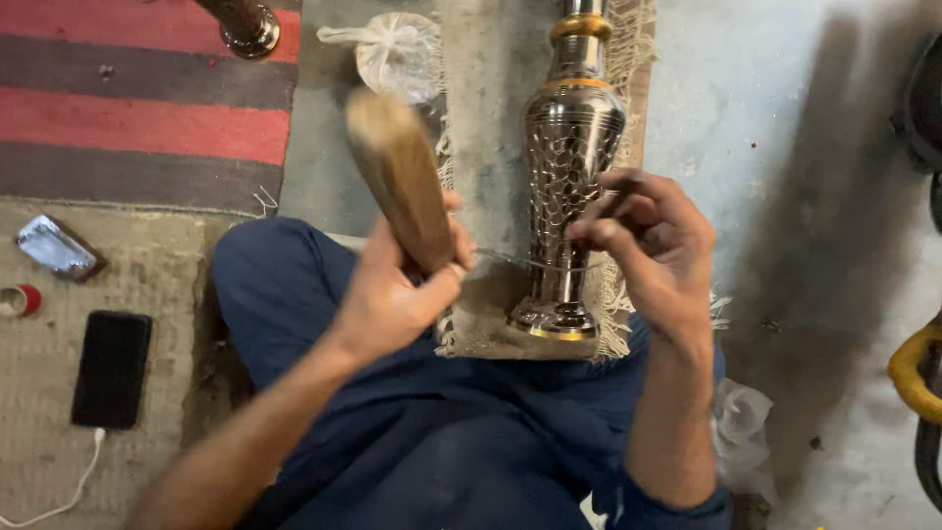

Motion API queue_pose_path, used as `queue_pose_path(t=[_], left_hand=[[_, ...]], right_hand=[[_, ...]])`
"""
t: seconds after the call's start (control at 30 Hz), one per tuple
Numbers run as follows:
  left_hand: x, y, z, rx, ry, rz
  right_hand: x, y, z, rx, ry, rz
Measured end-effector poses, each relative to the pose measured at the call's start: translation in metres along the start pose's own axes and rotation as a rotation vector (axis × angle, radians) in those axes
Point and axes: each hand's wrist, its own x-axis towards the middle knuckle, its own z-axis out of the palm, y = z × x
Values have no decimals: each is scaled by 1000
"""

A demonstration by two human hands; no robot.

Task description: The person sits on the floor with a brass vase resting on a cloth pad and engraves a pattern into its surface. They hold a chisel against the vase with one hand and strike it repeatedly with a wooden mallet, repositioning the chisel to work different areas of the pattern.

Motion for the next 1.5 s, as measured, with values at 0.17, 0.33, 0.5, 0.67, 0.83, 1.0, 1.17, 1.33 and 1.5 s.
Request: queue_pose_path(t=[0.17, 0.33, 0.5, 0.67, 0.83, 1.0, 1.17, 1.33, 1.5], left_hand=[[-49, -54, -41, -88, 81, 110], [-55, -31, -60, 138, 119, -64], [-40, -12, -66, 605, 49, -158], [-31, -11, -66, 642, 76, -154], [-29, -10, -63, 1020, 48, 176], [-30, -13, -59, 828, 85, 199], [-29, -9, -67, 1184, 14, 135], [-22, -4, -71, 740, 3, -16], [-15, -2, -68, 647, 71, -24]], right_hand=[[12, -21, 54, -278, -253, 25], [12, -29, 71, -438, -274, 48], [9, -30, 57, -605, -247, 90], [10, -26, 51, -572, -272, 89], [8, -26, 49, -592, -305, 57], [8, -31, 40, -655, -345, 153], [3, -25, 45, -438, -243, 93], [0, -13, 50, -470, -176, 27], [3, -15, 53, -610, -160, 61]])
